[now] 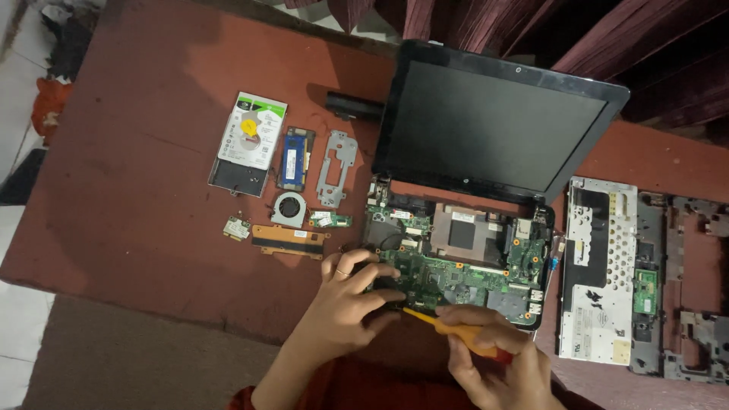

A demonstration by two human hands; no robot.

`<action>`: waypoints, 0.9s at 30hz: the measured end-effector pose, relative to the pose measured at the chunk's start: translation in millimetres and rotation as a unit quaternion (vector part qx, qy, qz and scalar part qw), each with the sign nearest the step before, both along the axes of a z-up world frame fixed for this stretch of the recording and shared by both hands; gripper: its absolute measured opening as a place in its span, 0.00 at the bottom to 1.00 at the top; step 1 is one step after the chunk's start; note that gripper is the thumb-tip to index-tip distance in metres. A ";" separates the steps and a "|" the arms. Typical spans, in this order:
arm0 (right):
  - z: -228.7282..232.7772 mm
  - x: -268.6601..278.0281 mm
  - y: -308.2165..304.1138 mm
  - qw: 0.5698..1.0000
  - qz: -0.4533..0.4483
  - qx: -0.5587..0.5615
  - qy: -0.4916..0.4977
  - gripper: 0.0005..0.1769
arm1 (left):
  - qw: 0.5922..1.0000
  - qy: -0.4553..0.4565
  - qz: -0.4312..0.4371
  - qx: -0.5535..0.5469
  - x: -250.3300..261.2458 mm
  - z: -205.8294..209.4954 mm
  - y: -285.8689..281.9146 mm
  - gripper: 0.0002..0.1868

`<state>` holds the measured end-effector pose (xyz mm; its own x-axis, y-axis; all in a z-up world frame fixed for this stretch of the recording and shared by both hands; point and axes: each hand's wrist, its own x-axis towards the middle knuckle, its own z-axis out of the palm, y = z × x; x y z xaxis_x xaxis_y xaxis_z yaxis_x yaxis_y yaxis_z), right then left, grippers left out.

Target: A person is disassembling a laptop on a table, using a screwdriver to remove screws and handling internal components like the motherboard and cooling fan.

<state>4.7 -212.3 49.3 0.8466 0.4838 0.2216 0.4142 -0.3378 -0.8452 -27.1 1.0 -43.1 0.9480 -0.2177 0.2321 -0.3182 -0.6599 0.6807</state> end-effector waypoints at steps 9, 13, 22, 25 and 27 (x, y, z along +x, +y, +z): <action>1.9 -5.8 16.9 0.993 -0.031 0.106 0.052 0.13 | 0.997 -0.046 0.029 -0.060 -0.7 6.7 5.0 0.03; 13.8 -9.1 33.3 0.985 -0.095 0.131 0.065 0.12 | 0.988 -0.081 0.082 -0.107 -4.1 11.0 9.3 0.03; 13.2 -0.3 34.0 0.980 -0.138 0.089 0.114 0.13 | 0.963 -0.106 0.246 0.034 -22.4 -8.5 48.9 0.06; -1.5 5.8 30.9 0.975 -0.147 0.108 0.127 0.14 | 0.958 -0.102 0.261 0.056 -16.6 -9.3 56.9 0.04; -9.3 9.0 25.4 0.974 -0.110 0.131 0.150 0.15 | 0.957 -0.109 0.262 0.056 -11.0 -7.4 56.5 0.03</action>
<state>13.7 -186.8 40.0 0.9690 0.2440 0.0398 0.0774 -0.1464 -0.9862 -38.1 57.5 -50.6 0.8656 0.2392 0.4400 -0.0506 -0.8323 0.5521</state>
